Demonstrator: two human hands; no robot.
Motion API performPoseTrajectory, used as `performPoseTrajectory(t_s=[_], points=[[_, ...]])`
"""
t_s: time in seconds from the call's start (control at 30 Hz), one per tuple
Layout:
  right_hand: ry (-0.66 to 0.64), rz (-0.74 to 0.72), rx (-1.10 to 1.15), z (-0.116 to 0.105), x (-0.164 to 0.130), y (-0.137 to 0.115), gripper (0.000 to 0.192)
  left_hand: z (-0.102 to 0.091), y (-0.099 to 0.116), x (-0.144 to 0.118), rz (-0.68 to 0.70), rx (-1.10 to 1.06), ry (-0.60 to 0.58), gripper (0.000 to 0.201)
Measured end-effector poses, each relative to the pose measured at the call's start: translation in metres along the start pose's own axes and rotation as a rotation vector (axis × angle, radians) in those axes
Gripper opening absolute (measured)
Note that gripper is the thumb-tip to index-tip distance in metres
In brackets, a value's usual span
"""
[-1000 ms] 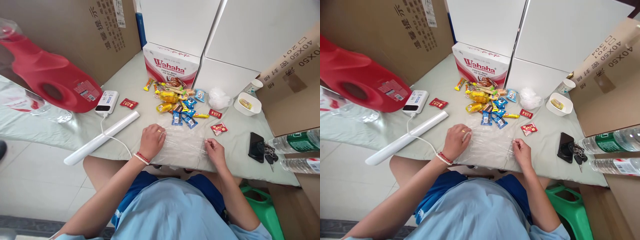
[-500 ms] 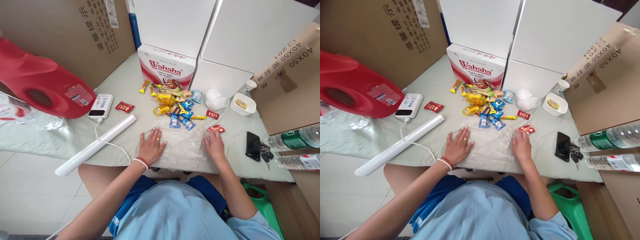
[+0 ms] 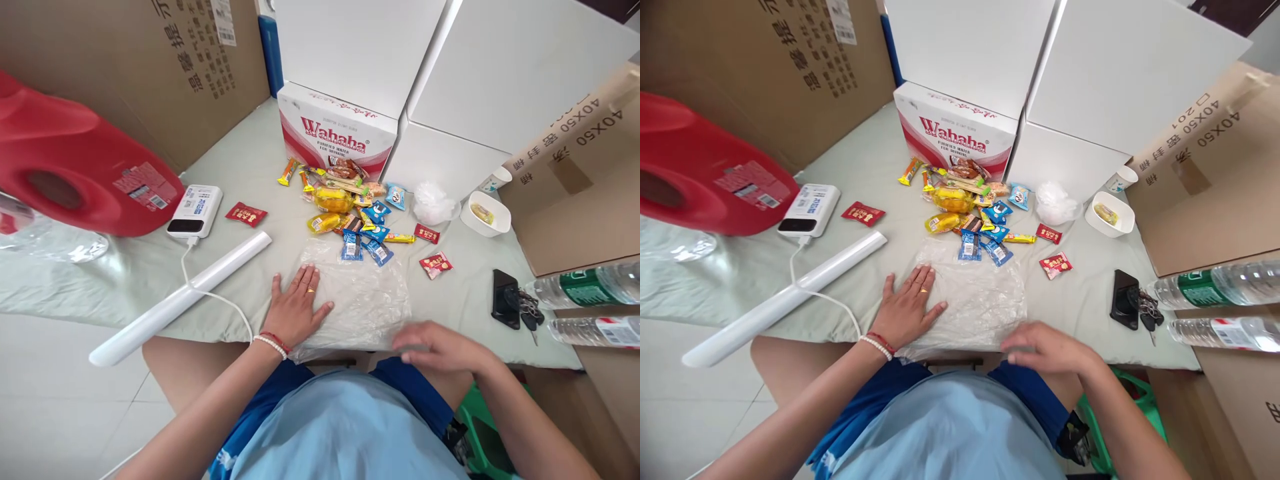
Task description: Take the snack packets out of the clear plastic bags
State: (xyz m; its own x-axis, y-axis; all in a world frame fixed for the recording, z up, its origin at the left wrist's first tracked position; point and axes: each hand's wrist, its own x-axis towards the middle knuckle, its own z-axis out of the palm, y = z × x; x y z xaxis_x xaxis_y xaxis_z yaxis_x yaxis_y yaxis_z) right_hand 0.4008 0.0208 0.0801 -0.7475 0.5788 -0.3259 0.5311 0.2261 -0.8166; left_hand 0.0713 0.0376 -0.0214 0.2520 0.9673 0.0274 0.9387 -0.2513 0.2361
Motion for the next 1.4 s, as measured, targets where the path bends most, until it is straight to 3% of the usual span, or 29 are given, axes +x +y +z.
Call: performPoseTrajectory(t_s=[0.1, 0.2, 0.3, 0.37, 0.43, 0.53, 0.63, 0.73, 0.83, 0.93, 1.03, 1.1, 1.23, 1.33, 1.4], points=[[0.287, 0.012, -0.130, -0.043, 0.052, 0.000, 0.032, -0.002, 0.002, 0.000, -0.007, 0.007, -0.014, 0.073], [0.498, -0.054, -0.390, -0.080, 0.136, 0.000, 0.028, -0.004, 0.003, 0.002, -0.006, 0.014, -0.010, 0.071], [0.775, -0.049, -0.617, -0.107, 0.222, -0.003, 0.039, -0.005, 0.003, 0.002, -0.012, 0.020, -0.011, 0.071], [0.773, 0.005, -0.714, -0.119, 0.261, -0.006, 0.040, -0.005, 0.003, 0.002, -0.014, 0.021, -0.011, 0.071], [0.703, 0.051, -0.777, -0.125, 0.278, -0.008, 0.031, -0.005, 0.003, 0.002, -0.013, 0.018, -0.004, 0.072], [0.752, 0.000, -0.779, -0.129, 0.263, -0.010, 0.028, -0.005, 0.003, 0.001, -0.011, 0.000, 0.012, 0.071], [0.867, -0.113, -0.630, -0.130, 0.215, -0.014, 0.026, -0.004, 0.002, 0.000, -0.009, -0.016, 0.026, 0.070], [0.678, -0.097, -0.324, -0.121, 0.160, -0.017, 0.031, -0.004, 0.002, 0.000, -0.014, -0.019, 0.026, 0.069], [0.422, -0.048, -0.076, -0.090, 0.123, -0.012, 0.038, -0.005, 0.002, 0.000, -0.018, -0.015, 0.005, 0.069], [0.284, -0.004, -0.014, -0.053, 0.115, 0.001, 0.034, -0.004, 0.002, 0.001, -0.004, -0.020, 0.010, 0.069], [0.344, 0.019, -0.212, -0.045, 0.127, 0.018, 0.026, -0.003, 0.001, 0.002, 0.009, -0.031, 0.030, 0.068], [0.504, 0.042, -0.403, -0.068, 0.142, 0.030, 0.025, -0.002, 0.000, 0.002, 0.011, -0.035, 0.035, 0.068], [0.851, 0.192, -0.693, -0.153, 0.181, 0.064, 0.038, -0.001, 0.000, 0.002, 0.010, -0.028, 0.029, 0.069], [0.825, 0.381, -0.723, -0.199, 0.211, 0.095, 0.067, -0.001, 0.000, 0.002, 0.002, -0.007, 0.018, 0.068], [0.795, 0.459, -0.688, -0.207, 0.225, 0.113, 0.070, -0.002, 0.001, 0.002, -0.002, 0.007, 0.016, 0.068]])
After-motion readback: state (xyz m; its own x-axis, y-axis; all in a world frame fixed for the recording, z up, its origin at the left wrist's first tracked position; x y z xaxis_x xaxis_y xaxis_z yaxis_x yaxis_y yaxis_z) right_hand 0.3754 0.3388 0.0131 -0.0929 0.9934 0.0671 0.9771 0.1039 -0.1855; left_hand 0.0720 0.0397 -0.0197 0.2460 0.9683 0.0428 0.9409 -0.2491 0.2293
